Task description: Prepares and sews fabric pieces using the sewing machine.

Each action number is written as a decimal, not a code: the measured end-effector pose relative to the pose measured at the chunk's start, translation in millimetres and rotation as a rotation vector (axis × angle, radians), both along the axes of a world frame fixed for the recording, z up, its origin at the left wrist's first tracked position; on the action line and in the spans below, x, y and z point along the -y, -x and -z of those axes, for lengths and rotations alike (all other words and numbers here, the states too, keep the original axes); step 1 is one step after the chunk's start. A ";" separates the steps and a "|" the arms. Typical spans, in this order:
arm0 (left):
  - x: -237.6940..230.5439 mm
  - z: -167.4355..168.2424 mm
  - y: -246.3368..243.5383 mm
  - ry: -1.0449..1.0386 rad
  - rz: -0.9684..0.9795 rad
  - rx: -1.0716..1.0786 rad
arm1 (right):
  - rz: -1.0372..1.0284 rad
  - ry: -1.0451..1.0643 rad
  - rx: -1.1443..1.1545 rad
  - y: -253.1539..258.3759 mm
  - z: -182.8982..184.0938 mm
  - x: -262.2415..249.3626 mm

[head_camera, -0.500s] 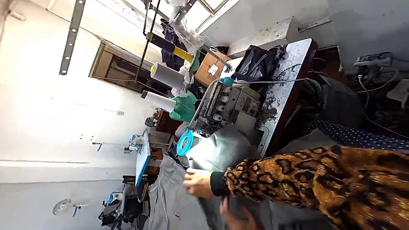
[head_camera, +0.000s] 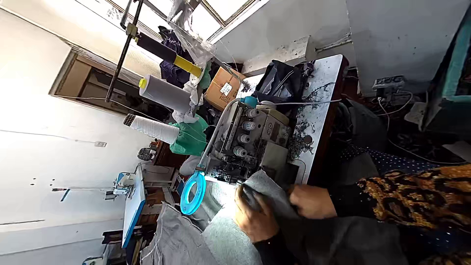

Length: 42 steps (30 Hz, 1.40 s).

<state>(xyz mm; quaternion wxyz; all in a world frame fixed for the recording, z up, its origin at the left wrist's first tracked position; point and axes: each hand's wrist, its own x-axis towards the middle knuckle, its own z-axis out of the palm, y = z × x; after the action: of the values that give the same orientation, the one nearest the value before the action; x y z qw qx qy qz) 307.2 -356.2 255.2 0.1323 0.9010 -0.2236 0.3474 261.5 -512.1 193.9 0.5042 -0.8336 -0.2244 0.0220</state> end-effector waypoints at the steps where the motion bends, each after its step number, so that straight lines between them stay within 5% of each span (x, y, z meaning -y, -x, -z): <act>1: -1.6 -1.8 -2.7 0.017 0.013 -0.059 | -0.081 -0.015 -0.057 -2.1 -6.2 -1.8; 7: -21.3 -8.7 -7.6 0.117 0.156 -0.224 | -0.362 -0.411 -0.207 -9.4 21.6 -14.2; 12: -35.3 -34.4 1.1 0.444 0.456 -0.140 | -0.440 -0.979 -0.508 -1.6 18.7 -29.3; 14: -41.2 -54.0 12.8 0.466 0.534 -0.233 | -0.499 -0.885 -0.353 -4.9 3.5 -15.9; 18: -47.1 -73.3 45.6 0.495 0.584 -0.342 | -0.249 -0.702 -0.304 -4.7 -11.1 -10.7; 23: -54.6 -94.6 102.2 0.448 0.557 -0.358 | -0.134 -0.858 -0.354 -3.9 -5.9 -16.6; 29: -65.0 -91.6 120.1 0.440 0.577 -0.355 | -0.083 -0.695 -0.222 7.6 -15.9 -30.7; 34: -49.3 -83.6 123.0 0.289 0.474 -0.231 | -0.210 -0.803 -0.165 26.1 -73.0 -29.1; 37: -46.6 -55.2 105.4 0.402 0.299 -0.027 | -0.262 -0.666 0.024 39.1 -92.7 -32.7; 42: -62.0 -46.6 116.3 0.510 0.275 -0.117 | -0.260 -0.590 0.005 48.7 -86.5 -44.9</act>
<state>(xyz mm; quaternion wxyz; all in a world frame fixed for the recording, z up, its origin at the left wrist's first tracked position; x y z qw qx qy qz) 191.0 -294.3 301.8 0.4129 0.8185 -0.2409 0.3185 212.8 -467.2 280.4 0.7167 -0.6157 -0.3271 0.0181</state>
